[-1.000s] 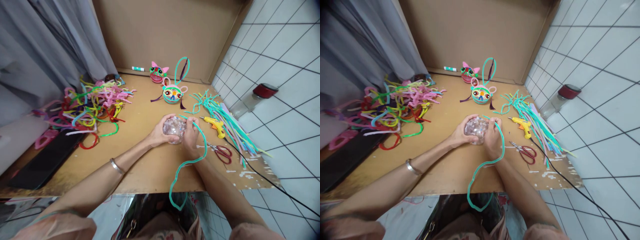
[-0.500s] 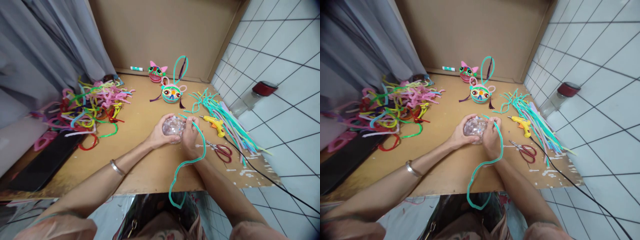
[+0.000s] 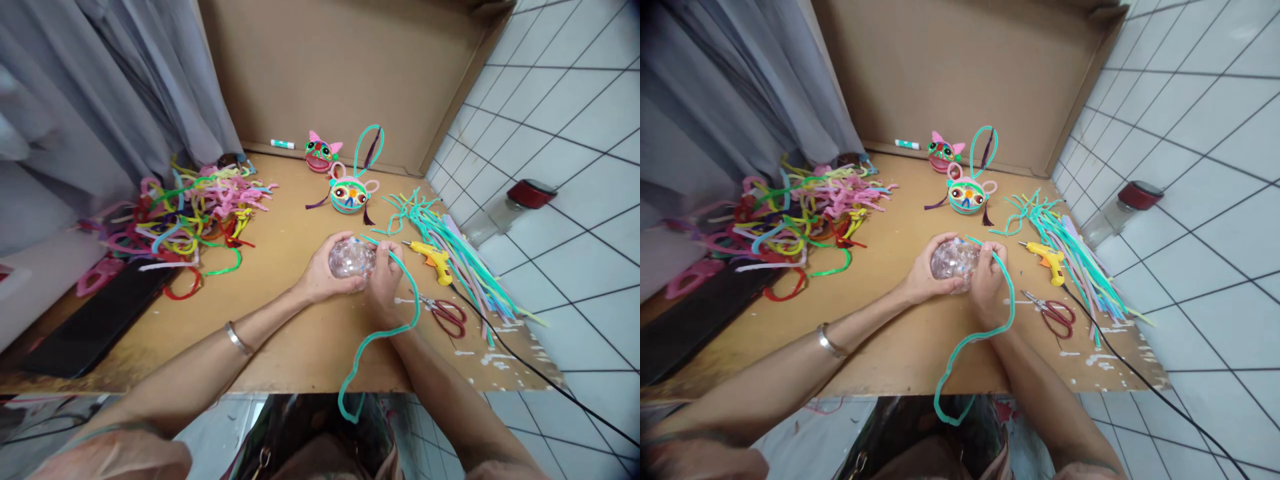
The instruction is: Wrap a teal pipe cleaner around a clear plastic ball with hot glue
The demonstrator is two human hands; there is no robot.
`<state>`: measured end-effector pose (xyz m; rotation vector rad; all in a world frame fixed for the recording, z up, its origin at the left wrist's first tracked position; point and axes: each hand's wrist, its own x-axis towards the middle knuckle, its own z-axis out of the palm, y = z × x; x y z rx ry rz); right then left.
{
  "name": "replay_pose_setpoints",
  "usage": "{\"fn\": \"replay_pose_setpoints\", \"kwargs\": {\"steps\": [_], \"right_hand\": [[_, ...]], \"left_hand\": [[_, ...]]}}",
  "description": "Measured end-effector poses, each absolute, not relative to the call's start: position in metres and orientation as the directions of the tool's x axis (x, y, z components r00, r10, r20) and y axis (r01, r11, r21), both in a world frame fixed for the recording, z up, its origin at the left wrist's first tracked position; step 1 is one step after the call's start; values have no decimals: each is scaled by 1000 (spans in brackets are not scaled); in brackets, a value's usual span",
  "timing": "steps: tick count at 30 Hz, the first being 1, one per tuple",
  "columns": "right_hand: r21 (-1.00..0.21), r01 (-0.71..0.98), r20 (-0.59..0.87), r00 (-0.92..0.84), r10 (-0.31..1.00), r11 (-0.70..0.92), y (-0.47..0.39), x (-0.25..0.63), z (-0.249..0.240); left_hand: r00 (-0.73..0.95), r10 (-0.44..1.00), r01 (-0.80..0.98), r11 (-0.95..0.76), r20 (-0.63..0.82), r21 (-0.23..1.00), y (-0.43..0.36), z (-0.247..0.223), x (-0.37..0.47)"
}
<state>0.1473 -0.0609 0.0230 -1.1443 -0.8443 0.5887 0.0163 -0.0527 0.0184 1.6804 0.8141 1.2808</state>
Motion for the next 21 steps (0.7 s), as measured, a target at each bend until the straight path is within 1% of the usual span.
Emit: {"fn": "replay_pose_setpoints", "kwargs": {"steps": [5, 6, 8, 10, 14, 18, 21], "right_hand": [[-927, -193, 181, 520, 835, 321, -56, 150, 26], [-920, -209, 182, 518, 836, 330, -56, 151, 28], [-916, -189, 214, 513, 831, 353, -57, 151, 32], [-914, -112, 279, 524, 805, 390, -61, 150, 37], [-869, 145, 472, 535, 701, 473, -71, 147, 43], [-780, 342, 626, 422, 656, 524, -79, 147, 39], [-740, 427, 668, 375, 643, 520, -81, 148, 36]], "left_hand": [[224, 877, -9, -434, 425, 901, -49, 18, 17], [210, 880, -7, -434, 426, 901, -48, 17, 16], [179, 885, 16, -440, 430, 898, -46, 16, 16], [146, 880, 73, -464, 451, 883, -45, 15, 16], [109, 853, 194, -522, 510, 831, -46, 15, 16], [119, 800, 229, -598, 588, 768, -47, 15, 18], [137, 768, 243, -639, 626, 730, -47, 14, 18]]}}
